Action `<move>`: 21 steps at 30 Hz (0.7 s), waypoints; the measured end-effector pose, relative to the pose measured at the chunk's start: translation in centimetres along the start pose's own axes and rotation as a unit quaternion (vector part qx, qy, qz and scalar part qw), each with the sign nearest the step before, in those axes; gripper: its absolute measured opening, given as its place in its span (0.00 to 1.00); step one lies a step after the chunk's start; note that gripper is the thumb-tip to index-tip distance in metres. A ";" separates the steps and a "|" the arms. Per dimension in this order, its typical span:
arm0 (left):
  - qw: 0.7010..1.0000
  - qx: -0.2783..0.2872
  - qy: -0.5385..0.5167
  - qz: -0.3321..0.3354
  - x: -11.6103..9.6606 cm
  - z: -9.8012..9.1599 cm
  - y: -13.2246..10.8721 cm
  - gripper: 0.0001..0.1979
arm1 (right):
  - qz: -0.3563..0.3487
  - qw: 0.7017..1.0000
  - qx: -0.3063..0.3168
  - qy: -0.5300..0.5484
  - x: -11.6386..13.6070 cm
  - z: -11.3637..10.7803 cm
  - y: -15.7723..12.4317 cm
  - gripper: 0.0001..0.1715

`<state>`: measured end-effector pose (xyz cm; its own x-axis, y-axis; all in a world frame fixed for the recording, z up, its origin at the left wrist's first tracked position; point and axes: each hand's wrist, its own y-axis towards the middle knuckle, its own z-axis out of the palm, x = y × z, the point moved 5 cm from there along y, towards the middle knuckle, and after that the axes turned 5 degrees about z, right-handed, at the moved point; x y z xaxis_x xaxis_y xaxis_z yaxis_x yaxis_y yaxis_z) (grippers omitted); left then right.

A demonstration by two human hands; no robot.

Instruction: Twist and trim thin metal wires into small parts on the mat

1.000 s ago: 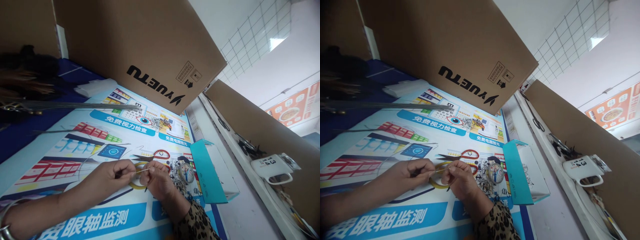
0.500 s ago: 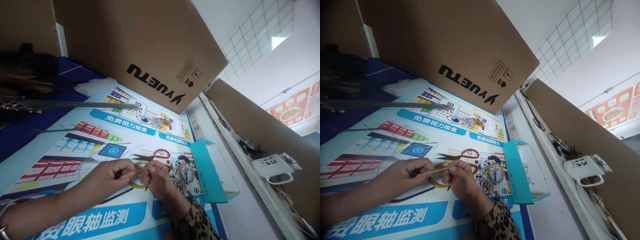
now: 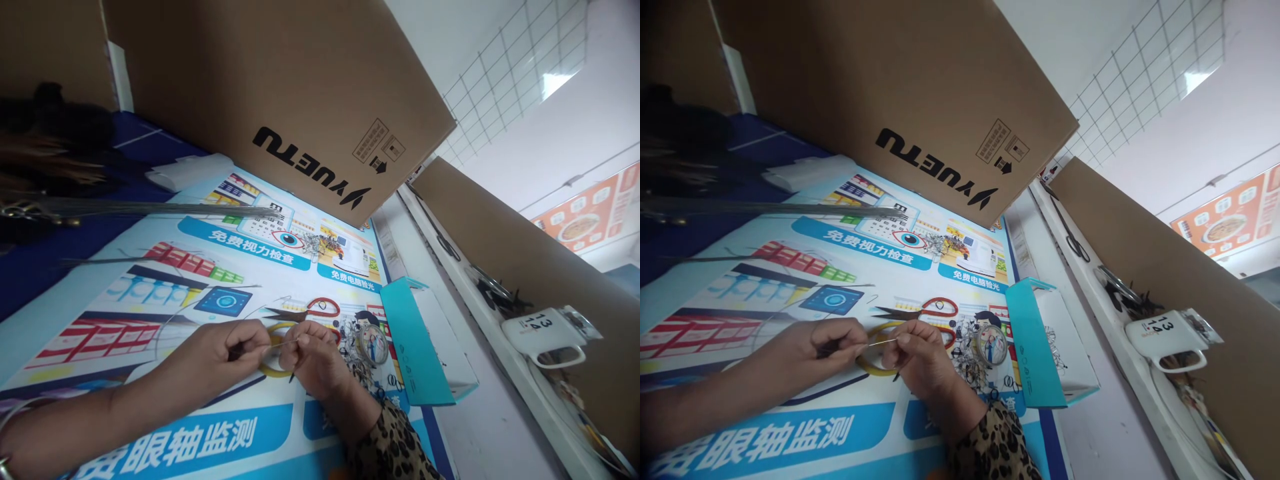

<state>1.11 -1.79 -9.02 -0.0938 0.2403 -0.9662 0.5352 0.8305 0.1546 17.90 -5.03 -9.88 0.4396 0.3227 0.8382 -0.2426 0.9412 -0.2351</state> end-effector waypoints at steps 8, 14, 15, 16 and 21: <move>0.999 0.024 -0.023 -0.032 1.1 0.6 -0.1 0.11 | 0.004 1.000 0.000 0.003 0.0 -0.1 0.1 0.18; 0.997 0.023 -0.051 -0.044 1.6 0.8 -0.1 0.12 | 0.008 1.000 -0.005 0.006 0.0 0.0 0.0 0.17; 0.997 0.026 -0.054 -0.043 1.6 0.8 -0.1 0.12 | 0.007 1.000 -0.004 0.005 0.1 0.0 0.0 0.18; 0.997 0.027 -0.056 -0.045 1.6 0.8 0.0 0.12 | 0.006 1.000 -0.002 0.006 0.1 0.1 0.0 0.17; 0.996 0.023 -0.068 -0.059 1.4 0.8 0.1 0.11 | -0.008 1.000 -0.015 0.011 0.1 0.2 0.0 0.17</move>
<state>1.72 -1.79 -10.55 -0.0449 0.0689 -0.9966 0.5659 0.8239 0.0314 17.77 -5.04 -9.71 0.4612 0.3099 0.8314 -0.2104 0.9485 -0.2368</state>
